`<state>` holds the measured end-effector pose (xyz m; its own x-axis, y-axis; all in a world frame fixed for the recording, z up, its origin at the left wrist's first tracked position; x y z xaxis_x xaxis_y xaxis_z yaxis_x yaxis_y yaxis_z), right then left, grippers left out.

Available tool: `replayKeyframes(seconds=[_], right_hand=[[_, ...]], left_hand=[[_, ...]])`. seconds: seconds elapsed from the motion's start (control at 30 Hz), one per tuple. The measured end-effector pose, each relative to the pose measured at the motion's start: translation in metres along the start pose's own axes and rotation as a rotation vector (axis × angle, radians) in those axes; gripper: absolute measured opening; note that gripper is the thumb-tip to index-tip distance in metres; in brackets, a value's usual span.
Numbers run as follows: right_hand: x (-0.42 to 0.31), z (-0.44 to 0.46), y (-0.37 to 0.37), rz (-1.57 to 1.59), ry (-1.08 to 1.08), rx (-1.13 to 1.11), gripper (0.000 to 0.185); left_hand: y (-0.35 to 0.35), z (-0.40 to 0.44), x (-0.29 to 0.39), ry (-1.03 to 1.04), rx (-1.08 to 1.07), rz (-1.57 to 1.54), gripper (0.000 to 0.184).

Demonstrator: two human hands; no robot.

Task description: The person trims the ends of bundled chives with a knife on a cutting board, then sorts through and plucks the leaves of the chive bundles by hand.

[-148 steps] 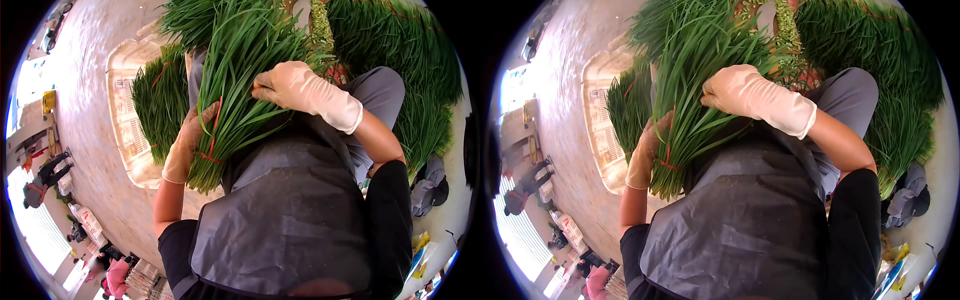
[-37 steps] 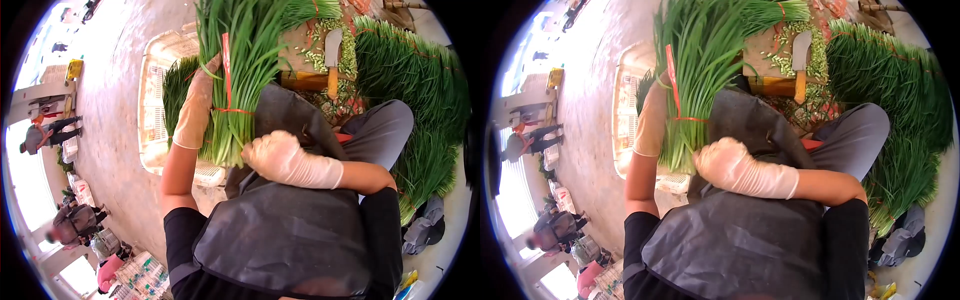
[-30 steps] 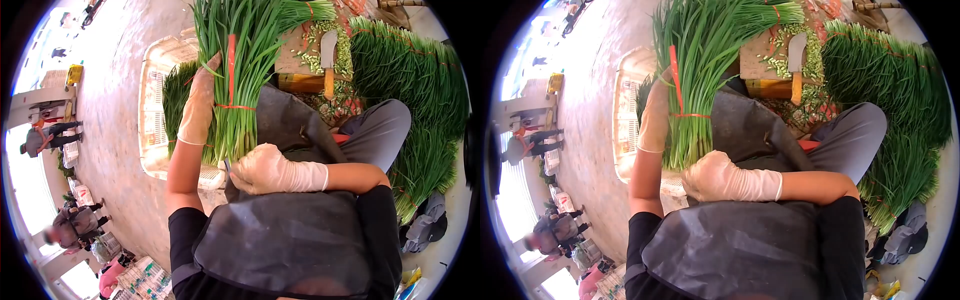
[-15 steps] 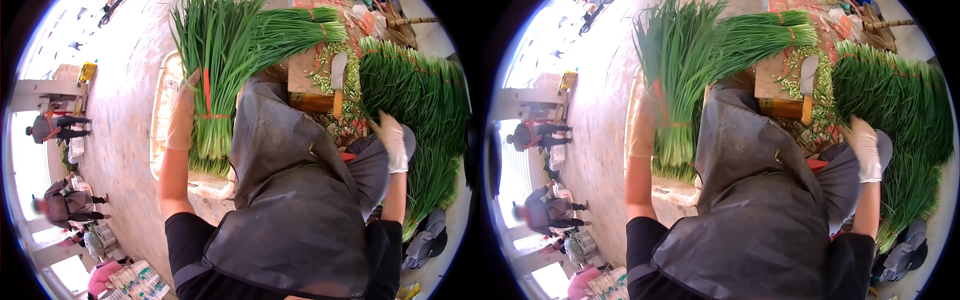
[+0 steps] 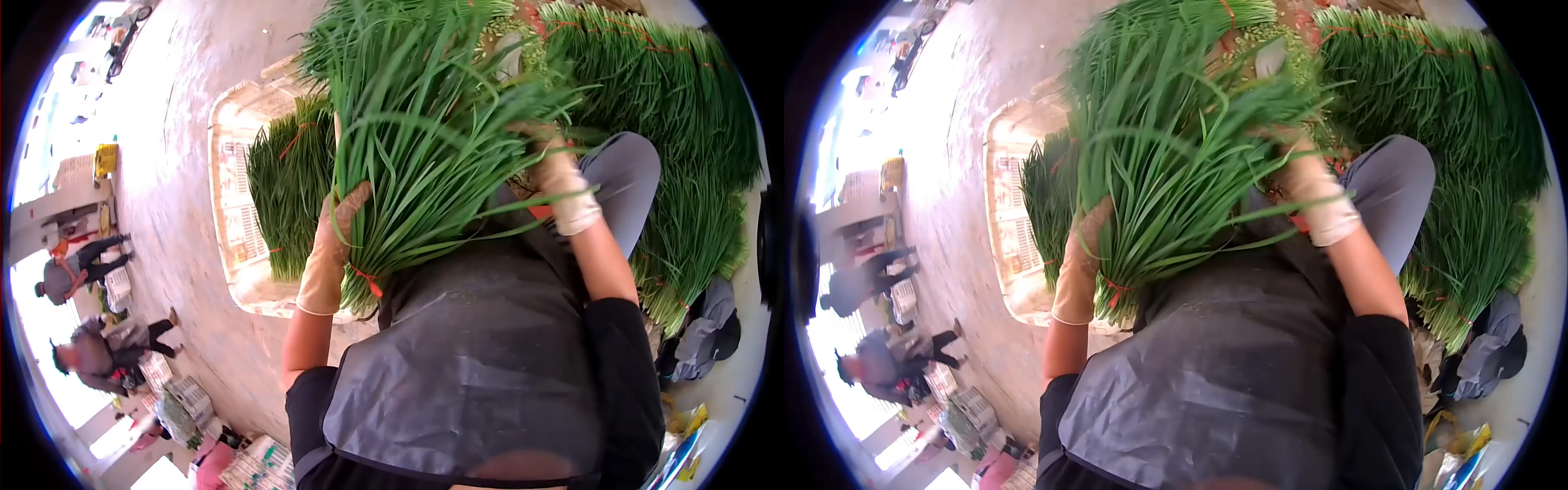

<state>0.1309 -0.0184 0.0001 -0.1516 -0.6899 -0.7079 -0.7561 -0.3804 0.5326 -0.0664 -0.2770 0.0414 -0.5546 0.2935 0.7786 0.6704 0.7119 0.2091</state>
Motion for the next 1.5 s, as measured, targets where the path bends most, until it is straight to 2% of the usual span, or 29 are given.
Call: replayKeyframes(seconds=[0.03,0.1,0.17,0.23,0.3,0.37,0.43,0.5,0.53,0.57,0.63,0.7,0.77,0.83,0.9,0.97,1.03,1.07,1.1,1.13,1.17,1.2,1.23,1.3,1.33,1.37,1.4,1.43,1.5], right_hand=[[-0.024,0.009,-0.04,-0.214,-0.07,0.108,0.029],[-0.07,0.018,-0.083,-0.715,-0.282,0.25,0.04],[-0.152,-0.035,-0.038,-1.593,-1.026,0.719,0.047],[-0.173,-0.09,0.07,-1.287,-1.235,0.391,0.049],[-0.131,-0.096,0.149,-1.277,-1.166,-0.28,0.054],[-0.084,-0.096,0.208,-1.49,-1.187,-0.522,0.054],[-0.054,-0.076,0.229,-1.705,-1.339,-0.49,0.054],[-0.026,-0.044,0.235,-2.062,-1.043,-0.545,0.061],[-0.003,-0.022,0.22,-2.174,-0.514,-0.767,0.06],[0.002,-0.022,0.215,-2.018,-0.356,-0.91,0.047],[0.003,-0.032,0.205,-1.703,-0.15,-1.051,0.036],[-0.011,-0.035,0.2,-1.66,-0.225,-1.039,0.029],[-0.063,-0.022,0.183,-1.042,-0.241,-0.761,0.028],[-0.134,-0.027,0.135,-0.682,-0.293,-0.517,0.027],[-0.189,-0.021,0.047,-0.377,-0.494,-0.307,0.025],[-0.19,-0.003,-0.01,-0.763,-0.373,-0.288,0.028],[-0.179,-0.026,-0.021,-1.904,-0.812,0.279,0.03],[-0.182,-0.062,0.037,-2.117,-1.14,0.541,0.03],[-0.179,-0.085,0.064,-1.753,-1.154,0.359,0.03],[-0.162,-0.09,0.08,-1.261,-0.998,0.04,0.035],[-0.141,-0.099,0.111,-1.238,-0.847,-0.177,0.045],[-0.122,-0.112,0.153,-1.395,-1.09,-0.348,0.054],[-0.097,-0.113,0.165,-1.501,-1.117,-0.401,0.059],[-0.068,-0.08,0.141,-1.816,-1.08,-0.471,0.057],[-0.08,-0.034,0.108,-1.922,-0.737,-0.359,0.055],[-0.116,-0.008,0.066,-1.97,-0.744,0.026,0.05],[-0.142,-0.006,0.043,-1.925,-0.673,0.179,0.048],[-0.146,-0.009,0.032,-1.447,-0.638,0.069,0.058],[-0.112,-0.019,0.044,-0.871,-0.402,-0.137,0.073]], left_hand=[[0.011,-0.003,0.012,0.047,-0.035,-0.059,0.05],[0.023,-0.006,0.02,0.106,0.035,0.149,0.042],[0.034,-0.002,0.025,0.198,0.009,0.338,0.044],[0.044,0.0,0.022,0.172,-0.014,0.336,0.046],[0.056,-0.001,0.022,0.147,-0.059,0.357,0.047],[0.065,-0.005,0.026,0.177,-0.077,0.569,0.051],[0.061,-0.005,0.022,0.239,-0.041,0.619,0.054],[0.077,-0.015,0.031,0.346,-0.117,0.802,0.055],[0.078,-0.018,0.029,0.339,-0.112,0.837,0.058],[0.081,-0.02,0.028,0.337,-0.116,0.838,0.058],[0.093,-0.029,0.03,0.427,-0.129,1.04,0.059],[0.098,-0.032,0.03,0.419,-0.109,1.097,0.059],[0.096,-0.03,0.027,0.388,-0.129,1.063,0.059],[0.091,-0.027,0.029,0.396,-0.142,1.008,0.057],[0.079,-0.022,0.024,0.32,-0.138,0.902,0.054],[0.078,-0.025,0.029,0.311,-0.14,0.862,0.049],[0.078,-0.025,0.027,0.225,-0.155,0.676,0.047],[0.078,-0.025,0.025,0.175,-0.16,0.633,0.045],[0.083,-0.028,0.027,0.169,-0.172,0.638,0.045],[0.086,-0.03,0.028,0.124,-0.152,0.595,0.044],[0.086,-0.03,0.027,0.081,-0.13,0.553,0.042],[0.082,-0.028,0.025,0.092,-0.113,0.624,0.038],[0.075,-0.023,0.019,0.094,-0.12,0.633,0.038],[0.064,-0.017,0.016,0.139,-0.169,0.412,0.036],[0.061,-0.022,0.021,0.069,-0.139,0.316,0.037],[0.053,-0.026,0.026,0.077,-0.128,0.317,0.037],[0.043,-0.029,0.028,0.043,-0.131,0.318,0.038],[0.035,-0.031,0.029,0.008,-0.134,0.319,0.04],[0.032,-0.031,0.028,0.014,-0.144,0.334,0.042]])
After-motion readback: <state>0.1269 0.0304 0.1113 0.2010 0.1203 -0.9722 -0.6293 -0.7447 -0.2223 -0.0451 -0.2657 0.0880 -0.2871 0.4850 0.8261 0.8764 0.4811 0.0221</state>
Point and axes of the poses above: each hand's wrist, its own z-axis towards the middle knuckle, its own y-axis out of the palm, x = y × z, the point moved 10 cm from there along z, towards the middle knuckle, and after that the axes turned 1 degree about x, right-handed, at the moved point
